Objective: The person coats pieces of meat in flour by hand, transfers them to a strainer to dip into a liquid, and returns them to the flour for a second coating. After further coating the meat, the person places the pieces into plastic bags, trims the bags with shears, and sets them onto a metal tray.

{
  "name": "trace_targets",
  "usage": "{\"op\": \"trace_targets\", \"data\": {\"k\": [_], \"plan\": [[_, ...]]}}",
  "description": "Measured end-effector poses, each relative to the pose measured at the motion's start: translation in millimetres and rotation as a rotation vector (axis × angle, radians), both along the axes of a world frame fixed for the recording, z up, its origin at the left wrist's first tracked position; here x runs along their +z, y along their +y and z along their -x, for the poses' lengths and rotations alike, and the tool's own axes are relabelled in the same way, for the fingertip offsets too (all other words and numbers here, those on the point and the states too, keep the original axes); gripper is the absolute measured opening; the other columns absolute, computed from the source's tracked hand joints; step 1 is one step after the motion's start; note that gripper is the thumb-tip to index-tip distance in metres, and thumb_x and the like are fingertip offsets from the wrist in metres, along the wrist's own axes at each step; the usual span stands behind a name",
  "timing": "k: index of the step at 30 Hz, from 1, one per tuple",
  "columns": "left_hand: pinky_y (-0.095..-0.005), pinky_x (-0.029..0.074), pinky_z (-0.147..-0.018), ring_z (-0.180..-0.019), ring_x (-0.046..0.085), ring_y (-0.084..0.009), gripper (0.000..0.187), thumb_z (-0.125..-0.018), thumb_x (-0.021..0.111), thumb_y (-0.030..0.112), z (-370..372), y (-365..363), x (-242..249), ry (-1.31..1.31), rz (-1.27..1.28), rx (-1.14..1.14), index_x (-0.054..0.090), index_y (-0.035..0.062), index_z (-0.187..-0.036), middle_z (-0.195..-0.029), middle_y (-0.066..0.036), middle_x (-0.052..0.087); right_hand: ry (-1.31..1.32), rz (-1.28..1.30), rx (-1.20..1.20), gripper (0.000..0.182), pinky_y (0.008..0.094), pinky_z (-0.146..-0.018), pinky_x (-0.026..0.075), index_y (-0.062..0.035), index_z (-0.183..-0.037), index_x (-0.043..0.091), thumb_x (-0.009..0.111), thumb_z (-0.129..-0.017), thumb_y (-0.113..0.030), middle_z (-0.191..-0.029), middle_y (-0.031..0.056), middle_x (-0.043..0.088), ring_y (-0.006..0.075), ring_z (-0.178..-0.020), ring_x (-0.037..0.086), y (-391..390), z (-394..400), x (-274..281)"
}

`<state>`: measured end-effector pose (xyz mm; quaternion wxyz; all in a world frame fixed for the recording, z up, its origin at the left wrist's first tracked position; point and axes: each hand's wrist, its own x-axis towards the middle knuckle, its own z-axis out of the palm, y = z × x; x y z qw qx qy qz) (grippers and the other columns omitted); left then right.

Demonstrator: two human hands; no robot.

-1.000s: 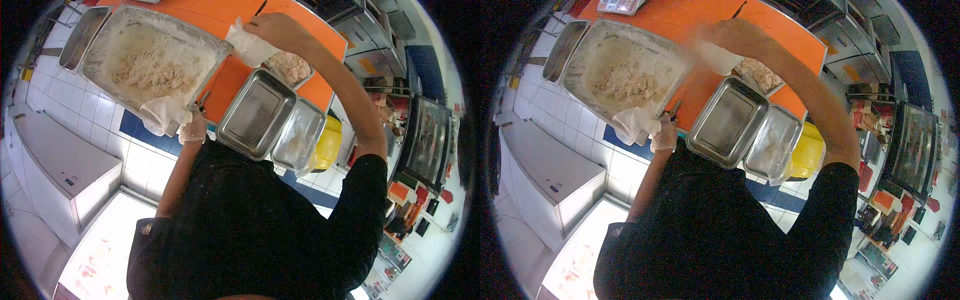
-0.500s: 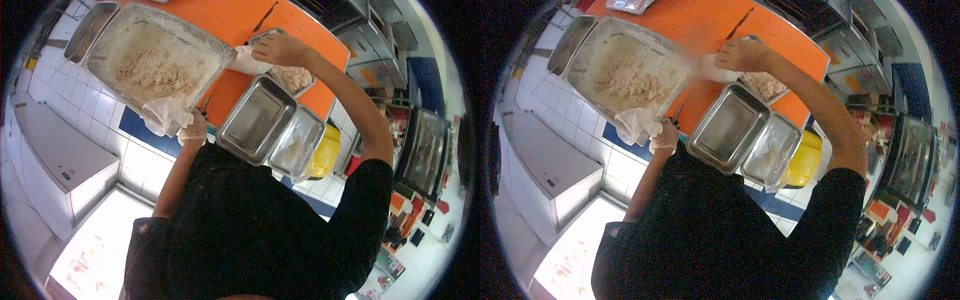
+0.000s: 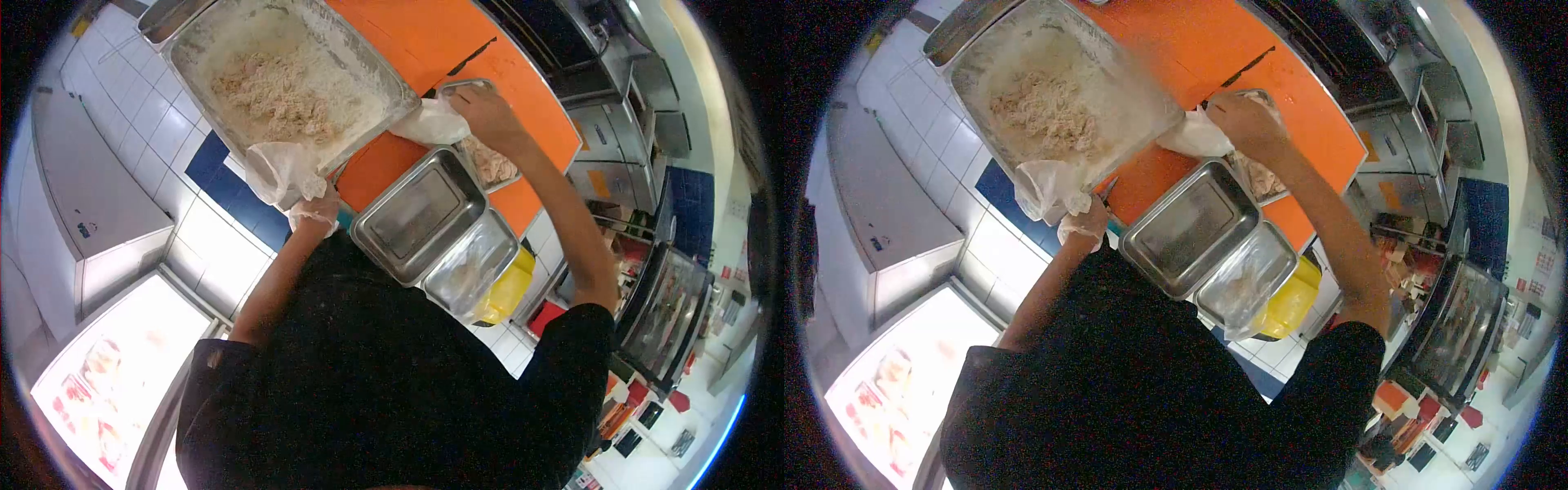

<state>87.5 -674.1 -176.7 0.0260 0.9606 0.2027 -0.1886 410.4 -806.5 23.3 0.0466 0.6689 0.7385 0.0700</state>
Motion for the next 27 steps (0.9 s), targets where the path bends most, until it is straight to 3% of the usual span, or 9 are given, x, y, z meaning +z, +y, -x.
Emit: {"op": "trace_targets", "data": {"k": [3, 6, 9, 12, 17, 19, 21, 24, 27], "plan": [[-0.0433, 0.042, -0.100, -0.118, 0.052, -0.0377, 0.046, -0.089, 0.048, 0.022, 13.8, 2.5, -5.9, -0.169, -0.248, -0.114, 0.049, -0.0073, -0.124, -0.123, -0.024, 0.054, 0.188, -0.296, -0.183, 0.018, 0.0409, -0.075, 0.051, -0.0021, -0.096, 0.059, 0.050, -0.081, -0.007, -0.091, 0.0160, 0.064, 0.0325, -0.088, 0.062, 11.3, 7.2, -26.3], [-0.0449, 0.043, -0.100, -0.117, 0.052, -0.0395, 0.045, -0.088, 0.048, 0.019, 17.0, 1.4, -10.5, -0.344, -0.053, 0.075, 0.048, -0.0082, -0.123, -0.124, -0.024, 0.054, 0.360, -0.315, -0.345, 0.017, 0.0445, -0.067, 0.050, -0.0020, -0.094, 0.059, 0.050, -0.089, -0.015, -0.081, 0.0149, 0.064, 0.0364, -0.074, 0.061, 16.9, 23.5, -26.6], [-0.0449, 0.038, -0.104, -0.119, 0.052, -0.0360, 0.040, -0.089, 0.045, 0.017, 20.2, -0.1, -32.2, -0.420, 0.029, 0.100, 0.052, -0.0023, -0.123, -0.128, -0.024, 0.053, 0.159, -0.028, -0.373, 0.011, 0.0437, -0.060, 0.051, -0.0051, -0.087, 0.056, 0.051, -0.089, -0.015, -0.077, 0.0140, 0.063, 0.0315, -0.070, 0.063, 23.0, 37.2, -14.2], [-0.0471, 0.048, -0.088, -0.102, 0.062, -0.0366, 0.032, -0.089, 0.044, 0.019, 26.0, 14.5, -58.8, -0.178, 0.121, -0.195, 0.061, -0.0005, -0.109, -0.109, -0.021, 0.063, 0.030, 0.086, -0.002, 0.014, 0.0418, -0.059, 0.051, -0.0067, -0.083, 0.054, 0.056, -0.089, -0.018, -0.078, 0.0123, 0.063, 0.0275, -0.070, 0.064, 8.5, 21.9, -21.4], [-0.0458, 0.053, -0.070, -0.082, 0.067, -0.0326, 0.029, -0.090, 0.047, 0.021, 39.2, 17.2, -131.0, -0.356, 0.225, -0.147, 0.064, -0.0007, -0.099, -0.090, -0.017, 0.068, 0.094, -0.054, 0.223, 0.017, 0.0387, -0.059, 0.051, -0.0077, -0.081, 0.055, 0.063, -0.086, -0.021, -0.075, 0.0077, 0.060, 0.0240, -0.069, 0.063, 7.3, 29.6, -14.4], [-0.0447, 0.053, -0.067, -0.079, 0.068, -0.0313, 0.031, -0.088, 0.054, 0.027, 40.4, 15.8, -80.6, -0.196, 0.456, -0.002, 0.066, -0.0005, -0.096, -0.087, -0.017, 0.068, 0.224, -0.142, 0.241, 0.022, 0.0375, -0.062, 0.051, -0.0064, -0.081, 0.056, 0.064, -0.086, -0.027, -0.074, 0.0075, 0.060, 0.0247, -0.069, 0.061, 14.4, 48.5, -19.4], [-0.0442, 0.053, -0.068, -0.077, 0.068, -0.0318, 0.035, -0.084, 0.060, 0.034, 39.7, 18.3, 52.9, -0.053, 0.607, 0.298, 0.067, 0.0005, -0.093, -0.085, -0.017, 0.068, 0.281, -0.065, 0.088, 0.024, 0.0374, -0.063, 0.051, -0.0057, -0.082, 0.057, 0.065, -0.086, -0.028, -0.074, 0.0077, 0.060, 0.0260, -0.069, 0.061, 20.6, 61.4, -15.9], [-0.0446, 0.053, -0.070, -0.077, 0.067, -0.0350, 0.043, -0.080, 0.064, 0.044, 47.4, 11.3, 114.0, -0.139, 0.969, 0.532, 0.067, 0.0034, -0.093, -0.083, -0.018, 0.068, 0.437, 0.109, -0.160, 0.026, 0.0370, -0.064, 0.050, -0.0042, -0.083, 0.058, 0.066, -0.085, -0.029, -0.075, 0.0087, 0.059, 0.0279, -0.070, 0.060, 31.3, 79.3, 6.6], [-0.0404, 0.052, -0.065, -0.070, 0.067, -0.0231, 0.043, -0.081, 0.064, 0.047, 32.6, 13.5, 150.0, -0.002, 0.962, 0.325, 0.065, 0.0054, -0.092, -0.071, -0.011, 0.066, 0.617, 0.200, -0.272, 0.023, 0.0367, -0.065, 0.049, -0.0032, -0.085, 0.058, 0.065, -0.085, -0.025, -0.077, 0.0104, 0.058, 0.0280, -0.071, 0.059, 29.5, 85.1, 15.4]]}}
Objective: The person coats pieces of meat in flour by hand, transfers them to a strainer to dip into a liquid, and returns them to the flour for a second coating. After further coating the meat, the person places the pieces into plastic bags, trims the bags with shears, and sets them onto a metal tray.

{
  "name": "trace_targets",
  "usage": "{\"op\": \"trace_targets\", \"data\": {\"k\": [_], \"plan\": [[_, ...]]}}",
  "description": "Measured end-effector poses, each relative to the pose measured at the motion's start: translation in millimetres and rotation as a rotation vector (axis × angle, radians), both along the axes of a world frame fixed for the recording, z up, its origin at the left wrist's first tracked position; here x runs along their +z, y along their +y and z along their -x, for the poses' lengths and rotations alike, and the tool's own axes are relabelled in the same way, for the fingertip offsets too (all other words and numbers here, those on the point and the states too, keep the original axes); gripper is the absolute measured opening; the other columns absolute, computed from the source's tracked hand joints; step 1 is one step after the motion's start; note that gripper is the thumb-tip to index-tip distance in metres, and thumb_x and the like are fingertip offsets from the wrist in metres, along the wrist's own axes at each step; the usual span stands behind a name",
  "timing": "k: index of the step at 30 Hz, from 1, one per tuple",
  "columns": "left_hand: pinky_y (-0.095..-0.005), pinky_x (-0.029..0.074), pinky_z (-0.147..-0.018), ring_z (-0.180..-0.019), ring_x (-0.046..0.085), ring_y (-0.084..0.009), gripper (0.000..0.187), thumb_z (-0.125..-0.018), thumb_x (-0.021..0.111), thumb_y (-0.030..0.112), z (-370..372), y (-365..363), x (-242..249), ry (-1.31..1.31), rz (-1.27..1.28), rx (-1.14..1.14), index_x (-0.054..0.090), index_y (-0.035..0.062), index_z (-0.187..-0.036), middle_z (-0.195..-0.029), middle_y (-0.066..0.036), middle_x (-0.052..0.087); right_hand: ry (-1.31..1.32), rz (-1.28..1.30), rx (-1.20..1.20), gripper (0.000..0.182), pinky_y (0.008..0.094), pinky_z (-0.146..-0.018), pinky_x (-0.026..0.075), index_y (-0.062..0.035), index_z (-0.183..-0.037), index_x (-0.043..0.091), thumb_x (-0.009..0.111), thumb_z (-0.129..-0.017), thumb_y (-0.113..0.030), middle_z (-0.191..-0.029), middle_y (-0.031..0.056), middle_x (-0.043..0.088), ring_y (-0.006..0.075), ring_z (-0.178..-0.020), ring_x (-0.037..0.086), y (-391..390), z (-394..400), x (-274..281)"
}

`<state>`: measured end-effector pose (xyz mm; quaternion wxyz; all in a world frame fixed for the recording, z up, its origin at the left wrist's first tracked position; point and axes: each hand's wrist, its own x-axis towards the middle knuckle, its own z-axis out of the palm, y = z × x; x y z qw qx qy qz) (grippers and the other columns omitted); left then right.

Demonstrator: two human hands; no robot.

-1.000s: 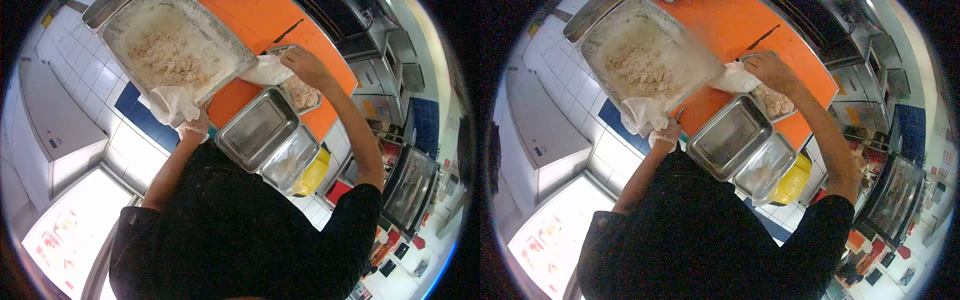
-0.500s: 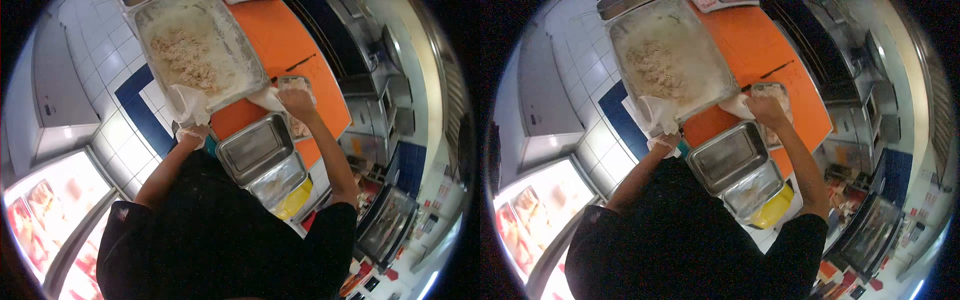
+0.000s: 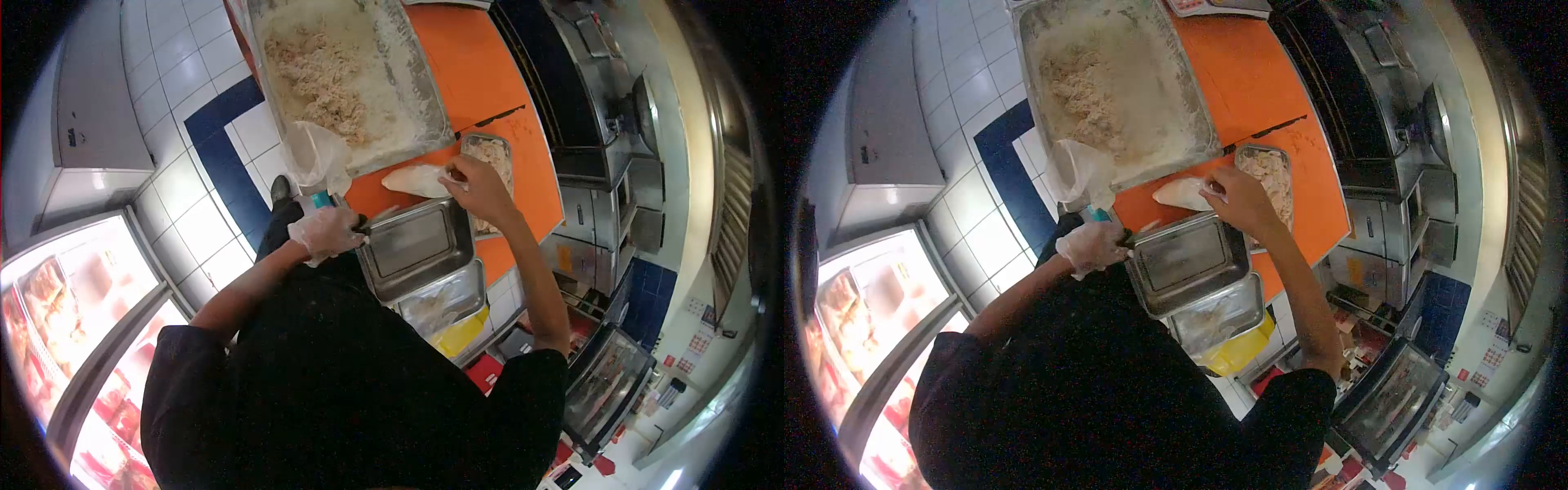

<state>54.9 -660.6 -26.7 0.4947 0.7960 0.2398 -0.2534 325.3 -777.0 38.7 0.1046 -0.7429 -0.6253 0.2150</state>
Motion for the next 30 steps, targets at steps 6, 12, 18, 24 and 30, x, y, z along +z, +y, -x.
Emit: {"op": "trace_targets", "data": {"k": [6, 12, 18, 24, 30], "plan": [[-0.0440, 0.052, -0.067, -0.076, 0.067, -0.0324, 0.038, -0.080, 0.064, 0.042, -23.8, -21.0, -5.5, -0.308, -0.202, 0.117, 0.065, 0.0050, -0.090, -0.076, -0.016, 0.066, -0.007, -0.077, -0.050, 0.014, 0.0358, -0.066, 0.048, -0.0025, -0.088, 0.057, 0.063, -0.082, -0.014, -0.079, 0.0116, 0.056, 0.0258, -0.072, 0.058, -3.6, 12.6, 13.6], [-0.0437, 0.053, -0.064, -0.072, 0.067, -0.0324, 0.030, -0.076, 0.066, 0.032, -38.2, -16.2, 30.9, -0.266, -0.360, 0.094, 0.066, 0.0031, -0.085, -0.076, -0.016, 0.067, 0.035, -0.066, -0.139, 0.012, 0.0360, -0.065, 0.047, -0.0026, -0.086, 0.054, 0.063, -0.080, -0.009, -0.079, 0.0102, 0.054, 0.0240, -0.072, 0.058, -9.0, 17.9, 21.9], [-0.0436, 0.052, -0.064, -0.071, 0.066, -0.0325, 0.028, -0.074, 0.065, 0.029, -38.8, -11.3, 15.9, -0.510, -0.559, 0.070, 0.065, 0.0016, -0.081, -0.074, -0.016, 0.066, -0.061, -0.101, -0.174, 0.017, 0.0407, -0.066, 0.047, -0.0030, -0.087, 0.056, 0.066, -0.082, -0.015, -0.082, 0.0111, 0.057, 0.0266, -0.076, 0.060, 6.2, 30.0, 28.2], [-0.0409, 0.050, -0.062, -0.069, 0.062, -0.0312, 0.024, -0.073, 0.065, 0.026, -45.8, -13.7, -44.3, -0.933, -0.868, 0.104, 0.062, 0.0037, -0.081, -0.072, -0.013, 0.061, -0.186, -0.048, -0.033, 0.019, 0.0427, -0.069, 0.048, -0.0023, -0.087, 0.060, 0.066, -0.084, -0.020, -0.083, 0.0124, 0.061, 0.0313, -0.079, 0.060, 15.2, 20.1, 12.9], [-0.0405, 0.050, -0.059, -0.065, 0.062, -0.0301, 0.021, -0.070, 0.067, 0.023, -58.1, -15.1, -17.1, -0.756, -0.760, 0.074, 0.063, 0.0035, -0.078, -0.070, -0.013, 0.062, -0.232, -0.034, -0.020, 0.015, 0.0397, -0.069, 0.049, -0.0019, -0.081, 0.062, 0.064, -0.084, -0.016, -0.082, 0.0115, 0.060, 0.0296, -0.079, 0.060, 5.6, 31.3, 27.2]]}}
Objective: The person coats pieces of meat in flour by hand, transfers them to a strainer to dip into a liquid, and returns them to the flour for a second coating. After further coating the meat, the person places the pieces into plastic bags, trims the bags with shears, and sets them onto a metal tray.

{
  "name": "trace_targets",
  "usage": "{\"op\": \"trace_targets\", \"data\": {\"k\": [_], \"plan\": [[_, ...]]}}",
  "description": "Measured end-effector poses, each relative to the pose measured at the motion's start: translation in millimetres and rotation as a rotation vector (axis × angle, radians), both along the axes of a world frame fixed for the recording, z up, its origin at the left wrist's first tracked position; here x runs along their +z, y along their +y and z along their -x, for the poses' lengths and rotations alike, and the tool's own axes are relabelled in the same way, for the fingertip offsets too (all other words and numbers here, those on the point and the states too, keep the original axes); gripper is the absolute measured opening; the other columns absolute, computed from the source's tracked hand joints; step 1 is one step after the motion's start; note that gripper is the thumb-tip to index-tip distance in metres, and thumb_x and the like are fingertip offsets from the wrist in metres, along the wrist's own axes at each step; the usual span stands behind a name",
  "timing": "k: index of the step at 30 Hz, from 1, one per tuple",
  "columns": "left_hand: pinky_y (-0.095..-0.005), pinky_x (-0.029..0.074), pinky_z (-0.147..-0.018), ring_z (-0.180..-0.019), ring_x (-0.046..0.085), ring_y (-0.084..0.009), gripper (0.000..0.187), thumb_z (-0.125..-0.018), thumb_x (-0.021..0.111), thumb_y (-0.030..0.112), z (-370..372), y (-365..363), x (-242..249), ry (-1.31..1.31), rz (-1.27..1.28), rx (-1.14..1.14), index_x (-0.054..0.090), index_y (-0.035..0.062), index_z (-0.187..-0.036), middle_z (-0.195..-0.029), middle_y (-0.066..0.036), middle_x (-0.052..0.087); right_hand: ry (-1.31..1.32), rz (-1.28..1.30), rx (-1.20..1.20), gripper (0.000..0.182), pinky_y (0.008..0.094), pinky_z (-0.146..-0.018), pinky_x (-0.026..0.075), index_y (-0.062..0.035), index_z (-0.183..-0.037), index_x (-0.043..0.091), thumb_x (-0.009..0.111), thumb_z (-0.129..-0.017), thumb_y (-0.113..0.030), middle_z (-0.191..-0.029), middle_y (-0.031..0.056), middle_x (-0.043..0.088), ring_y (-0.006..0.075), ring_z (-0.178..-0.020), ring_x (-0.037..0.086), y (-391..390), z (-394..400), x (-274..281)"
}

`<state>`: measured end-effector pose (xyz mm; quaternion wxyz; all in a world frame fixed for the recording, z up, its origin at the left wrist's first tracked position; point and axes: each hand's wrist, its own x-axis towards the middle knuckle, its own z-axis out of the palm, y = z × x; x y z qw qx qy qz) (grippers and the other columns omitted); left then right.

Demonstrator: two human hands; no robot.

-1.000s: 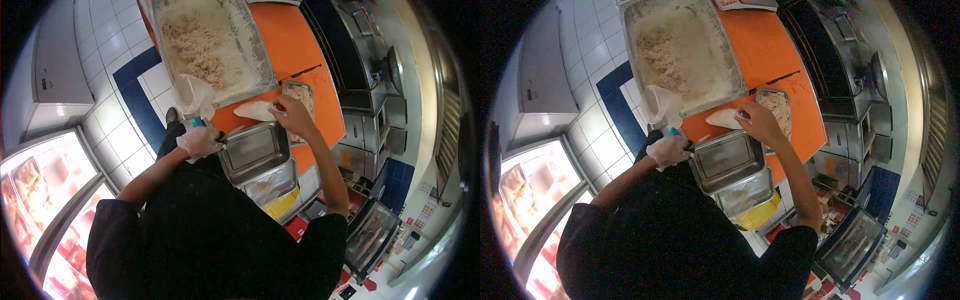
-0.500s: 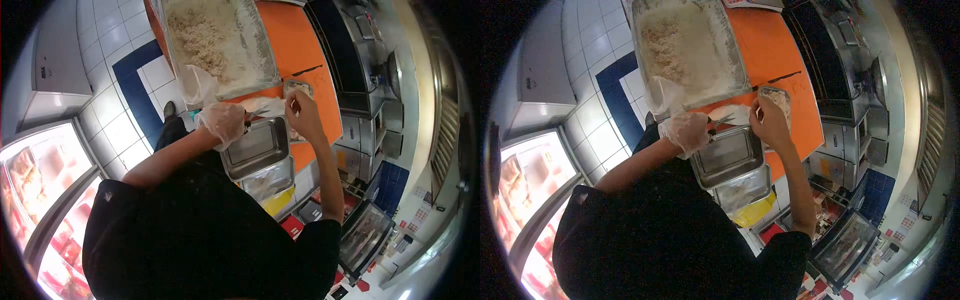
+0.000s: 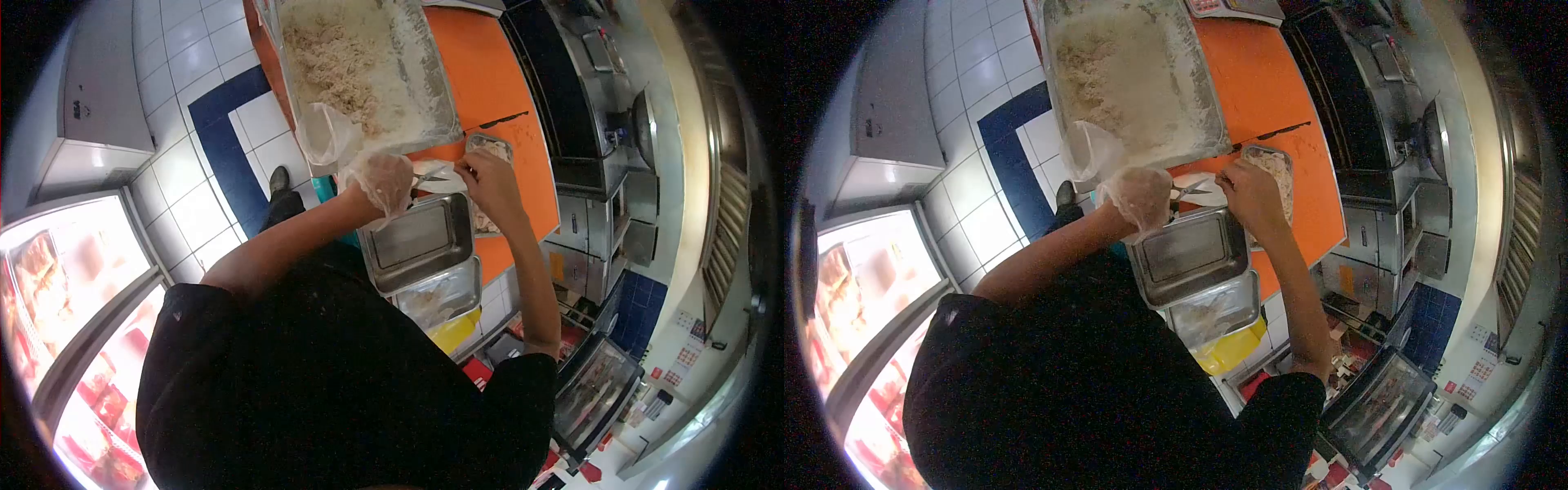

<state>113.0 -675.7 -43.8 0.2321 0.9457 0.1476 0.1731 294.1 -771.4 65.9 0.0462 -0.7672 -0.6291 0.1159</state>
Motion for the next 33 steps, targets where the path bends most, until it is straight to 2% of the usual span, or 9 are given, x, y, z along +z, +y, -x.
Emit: {"op": "trace_targets", "data": {"k": [2, 5, 10, 13, 17, 19, 26, 28, 33], "plan": [[-0.0405, 0.050, -0.058, -0.064, 0.063, -0.0300, 0.021, -0.070, 0.067, 0.022, -4.9, 1.1, -2.0, 0.107, 0.023, -0.024, 0.063, 0.0031, -0.077, -0.069, -0.013, 0.062, -0.053, -0.027, 0.053, 0.013, 0.0392, -0.068, 0.050, -0.0022, -0.081, 0.062, 0.064, -0.083, -0.014, -0.081, 0.0113, 0.060, 0.0288, -0.078, 0.061, -2.4, 3.3, 1.6], [-0.0417, 0.051, -0.058, -0.063, 0.065, -0.0304, 0.021, -0.071, 0.067, 0.022, -15.6, 3.7, -15.0, -0.178, -0.050, -0.027, 0.065, 0.0017, -0.076, -0.068, -0.015, 0.064, -0.064, -0.033, 0.078, 0.009, 0.0382, -0.069, 0.050, -0.0029, -0.081, 0.062, 0.063, -0.083, -0.012, -0.082, 0.0101, 0.059, 0.0274, -0.079, 0.061, -5.3, 7.0, 4.0], [-0.0439, 0.053, -0.062, -0.067, 0.067, -0.0323, 0.027, -0.073, 0.068, 0.026, -17.3, 13.4, 5.2, 0.062, 0.049, -0.082, 0.066, -0.0002, -0.079, -0.070, -0.018, 0.066, -0.039, -0.079, 0.102, 0.007, 0.0377, -0.069, 0.050, -0.0036, -0.082, 0.062, 0.063, -0.082, -0.011, -0.084, 0.0084, 0.058, 0.0264, -0.082, 0.061, -9.1, 9.2, 3.7], [-0.0438, 0.053, -0.061, -0.067, 0.067, -0.0328, 0.029, -0.072, 0.069, 0.029, -17.8, 15.1, -6.1, -0.049, 0.129, -0.112, 0.066, 0.0006, -0.080, -0.070, -0.018, 0.066, -0.039, -0.099, 0.075, 0.007, 0.0382, -0.069, 0.050, -0.0037, -0.082, 0.062, 0.063, -0.082, -0.011, -0.084, 0.0088, 0.058, 0.0263, -0.082, 0.060, -11.5, 6.1, 3.8], [-0.0435, 0.053, -0.061, -0.067, 0.067, -0.0330, 0.028, -0.071, 0.070, 0.029, -25.3, 13.8, -2.5, 0.071, 0.087, -0.092, 0.066, 0.0024, -0.079, -0.071, -0.018, 0.066, -0.010, -0.106, 0.069, 0.008, 0.0385, -0.069, 0.050, -0.0027, -0.082, 0.061, 0.063, -0.082, -0.011, -0.084, 0.0092, 0.058, 0.0268, -0.081, 0.060, -11.5, 5.3, 3.1], [-0.0429, 0.053, -0.061, -0.067, 0.067, -0.0330, 0.025, -0.070, 0.071, 0.027, -28.3, 13.5, -10.6, -0.085, 0.038, -0.107, 0.066, 0.0043, -0.078, -0.069, -0.016, 0.065, 0.010, -0.115, 0.061, 0.010, 0.0392, -0.068, 0.050, -0.0016, -0.081, 0.060, 0.063, -0.083, -0.011, -0.083, 0.0099, 0.058, 0.0279, -0.080, 0.060, -13.1, 7.7, 0.9], [-0.0416, 0.052, -0.058, -0.064, 0.065, -0.0319, 0.023, -0.066, 0.069, 0.024, -30.8, 17.1, -1.7, 0.048, 0.067, -0.132, 0.064, 0.0026, -0.075, -0.069, -0.016, 0.064, 0.180, -0.138, -0.024, 0.010, 0.0378, -0.066, 0.049, 0.0007, -0.083, 0.060, 0.063, -0.083, -0.009, -0.080, 0.0115, 0.057, 0.0280, -0.075, 0.060, -13.1, 6.4, -1.2], [-0.0422, 0.049, -0.059, -0.066, 0.062, -0.0329, 0.023, -0.074, 0.068, 0.026, -30.2, 18.6, -12.1, -0.138, 0.135, -0.200, 0.060, 0.0051, -0.080, -0.069, -0.014, 0.061, 0.275, -0.221, -0.107, 0.009, 0.0369, -0.063, 0.049, 0.0013, -0.086, 0.062, 0.063, -0.084, -0.007, -0.080, 0.0120, 0.059, 0.0272, -0.072, 0.060, -15.2, 7.6, -3.8], [-0.0425, 0.049, -0.061, -0.067, 0.062, -0.0330, 0.025, -0.075, 0.067, 0.028, -32.6, 14.9, 2.9, -0.076, 0.062, -0.160, 0.060, 0.0052, -0.083, -0.069, -0.015, 0.061, 0.310, -0.340, -0.108, 0.008, 0.0332, -0.057, 0.046, 0.0005, -0.088, 0.063, 0.064, -0.084, -0.007, -0.082, 0.0111, 0.062, 0.0237, -0.068, 0.060, -17.8, 12.3, -8.2]]}}
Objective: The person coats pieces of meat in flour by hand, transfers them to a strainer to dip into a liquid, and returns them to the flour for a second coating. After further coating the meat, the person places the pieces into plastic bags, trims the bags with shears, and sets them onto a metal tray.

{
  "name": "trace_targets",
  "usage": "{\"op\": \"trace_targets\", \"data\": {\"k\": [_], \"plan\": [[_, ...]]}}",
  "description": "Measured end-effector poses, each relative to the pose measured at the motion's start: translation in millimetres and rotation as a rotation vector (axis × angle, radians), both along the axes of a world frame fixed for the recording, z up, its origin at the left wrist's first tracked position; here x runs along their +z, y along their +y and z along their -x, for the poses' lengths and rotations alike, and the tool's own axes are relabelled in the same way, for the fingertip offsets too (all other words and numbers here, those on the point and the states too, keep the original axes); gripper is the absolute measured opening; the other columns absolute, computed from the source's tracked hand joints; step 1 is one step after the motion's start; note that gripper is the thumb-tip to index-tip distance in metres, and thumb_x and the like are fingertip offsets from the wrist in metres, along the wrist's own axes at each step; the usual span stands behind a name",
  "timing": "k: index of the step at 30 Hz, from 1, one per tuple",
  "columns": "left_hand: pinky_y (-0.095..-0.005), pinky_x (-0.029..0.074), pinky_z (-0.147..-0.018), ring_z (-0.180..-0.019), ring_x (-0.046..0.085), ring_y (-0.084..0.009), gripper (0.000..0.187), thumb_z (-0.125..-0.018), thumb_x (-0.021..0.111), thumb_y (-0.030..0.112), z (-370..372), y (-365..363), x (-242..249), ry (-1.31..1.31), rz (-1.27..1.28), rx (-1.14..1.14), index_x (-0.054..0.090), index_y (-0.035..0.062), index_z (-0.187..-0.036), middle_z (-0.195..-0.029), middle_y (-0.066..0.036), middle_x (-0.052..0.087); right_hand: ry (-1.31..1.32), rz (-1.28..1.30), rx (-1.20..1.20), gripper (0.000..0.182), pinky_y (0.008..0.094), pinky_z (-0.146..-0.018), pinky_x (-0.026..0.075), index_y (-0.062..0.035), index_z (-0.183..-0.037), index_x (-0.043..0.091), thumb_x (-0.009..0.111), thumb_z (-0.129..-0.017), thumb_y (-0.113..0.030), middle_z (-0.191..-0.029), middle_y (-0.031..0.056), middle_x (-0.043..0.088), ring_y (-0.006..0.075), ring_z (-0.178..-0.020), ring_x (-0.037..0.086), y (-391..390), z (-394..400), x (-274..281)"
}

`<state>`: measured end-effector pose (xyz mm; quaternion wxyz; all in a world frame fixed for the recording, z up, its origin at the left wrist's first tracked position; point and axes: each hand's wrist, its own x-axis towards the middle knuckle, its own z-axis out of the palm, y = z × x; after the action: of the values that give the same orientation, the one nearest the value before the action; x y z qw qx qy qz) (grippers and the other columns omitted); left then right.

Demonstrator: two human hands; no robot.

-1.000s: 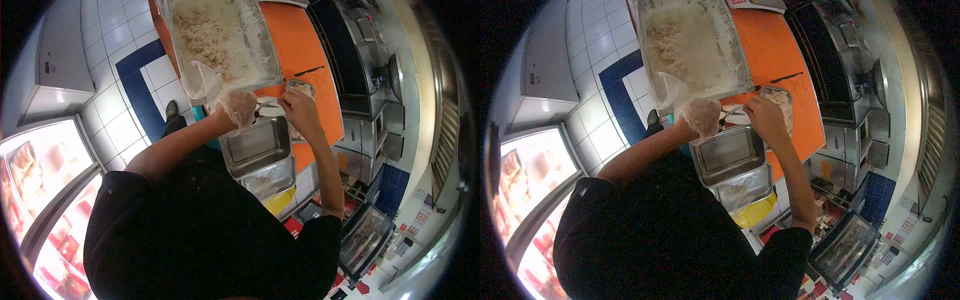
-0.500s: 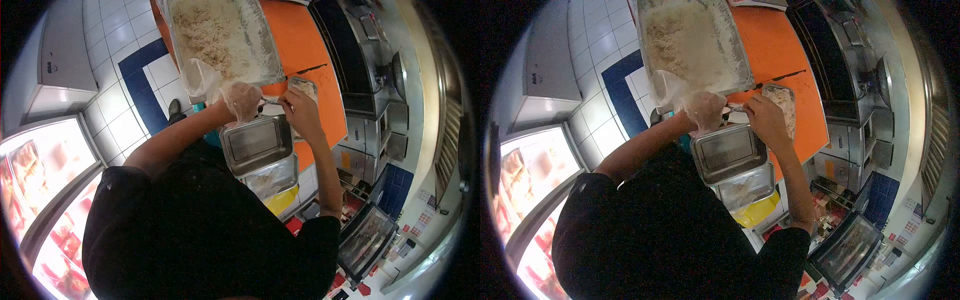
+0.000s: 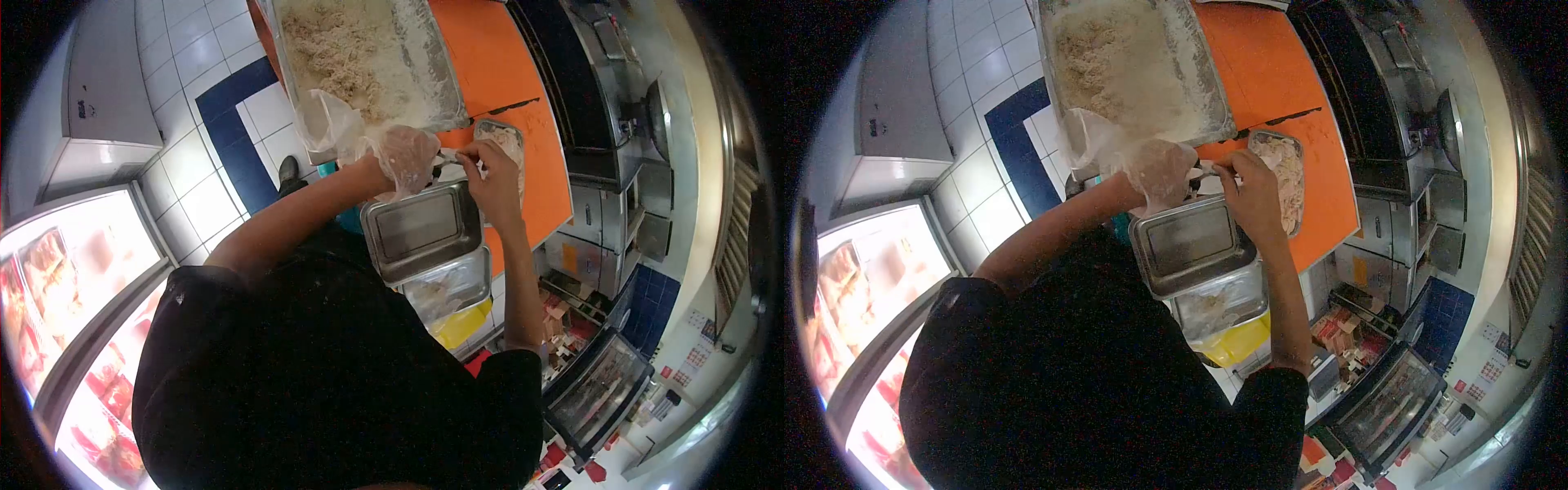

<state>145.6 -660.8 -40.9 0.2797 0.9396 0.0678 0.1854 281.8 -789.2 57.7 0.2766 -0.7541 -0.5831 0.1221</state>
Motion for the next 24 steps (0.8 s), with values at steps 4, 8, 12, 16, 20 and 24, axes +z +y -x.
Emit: {"op": "trace_targets", "data": {"k": [4, 8, 12, 16, 20, 24], "plan": [[-0.0429, 0.051, -0.063, -0.068, 0.063, -0.0330, 0.025, -0.077, 0.065, 0.027, 2.9, -0.9, -0.8, -0.020, 0.061, -0.051, 0.059, 0.0053, -0.086, -0.071, -0.015, 0.062, 0.037, -0.128, -0.141, 0.009, 0.0297, -0.057, 0.045, -0.0001, -0.088, 0.064, 0.066, -0.085, -0.008, -0.078, 0.0102, 0.065, 0.0194, -0.064, 0.059, -8.2, -3.0, -7.1], [-0.0426, 0.052, -0.064, -0.069, 0.064, -0.0330, 0.022, -0.077, 0.063, 0.025, 2.2, -9.2, 0.8, -0.038, 0.004, 0.014, 0.060, 0.0053, -0.086, -0.072, -0.015, 0.063, 0.128, -0.083, -0.235, 0.009, 0.0292, -0.058, 0.045, 0.0006, -0.087, 0.064, 0.065, -0.086, -0.008, -0.075, 0.0094, 0.064, 0.0155, -0.064, 0.058, -11.9, 0.3, -15.8], [-0.0425, 0.052, -0.066, -0.071, 0.065, -0.0332, 0.021, -0.077, 0.062, 0.024, 2.1, -12.0, 5.6, 0.058, 0.058, 0.060, 0.062, 0.0046, -0.084, -0.074, -0.016, 0.064, 0.243, -0.209, -0.338, 0.012, 0.0273, -0.059, 0.045, 0.0014, -0.089, 0.062, 0.064, -0.089, -0.011, -0.074, 0.0076, 0.063, 0.0110, -0.065, 0.055, -16.9, -7.5, -33.5], [-0.0435, 0.053, -0.070, -0.078, 0.066, -0.0329, 0.025, -0.077, 0.062, 0.028, 19.1, -13.0, 35.7, 0.426, 0.167, 0.074, 0.064, 0.0030, -0.083, -0.081, -0.018, 0.066, 0.392, -0.268, -0.459, 0.016, 0.0219, -0.062, 0.044, 0.0000, -0.094, 0.059, 0.062, -0.092, -0.016, -0.076, 0.0010, 0.059, 0.0066, -0.070, 0.053, -16.8, -3.1, -27.9], [-0.0434, 0.053, -0.073, -0.083, 0.067, -0.0333, 0.030, -0.079, 0.062, 0.031, 62.8, -15.6, 35.9, 0.662, 0.226, 0.104, 0.067, 0.0029, -0.088, -0.085, -0.020, 0.067, 0.452, -0.354, -0.507, 0.018, 0.0219, -0.062, 0.043, 0.0003, -0.093, 0.058, 0.063, -0.092, -0.017, -0.075, 0.0012, 0.057, 0.0066, -0.068, 0.052, -19.6, -9.0, -33.4], [-0.0405, 0.054, -0.074, -0.087, 0.068, -0.0313, 0.028, -0.083, 0.058, 0.031, 78.2, -12.9, -29.9, 0.973, 0.162, 0.128, 0.069, 0.0070, -0.094, -0.095, -0.018, 0.069, 0.263, -0.393, -0.489, 0.014, 0.0261, -0.063, 0.047, 0.0009, -0.096, 0.057, 0.058, -0.094, -0.013, -0.080, 0.0064, 0.060, 0.0105, -0.070, 0.056, -21.7, -4.8, -31.5]]}}
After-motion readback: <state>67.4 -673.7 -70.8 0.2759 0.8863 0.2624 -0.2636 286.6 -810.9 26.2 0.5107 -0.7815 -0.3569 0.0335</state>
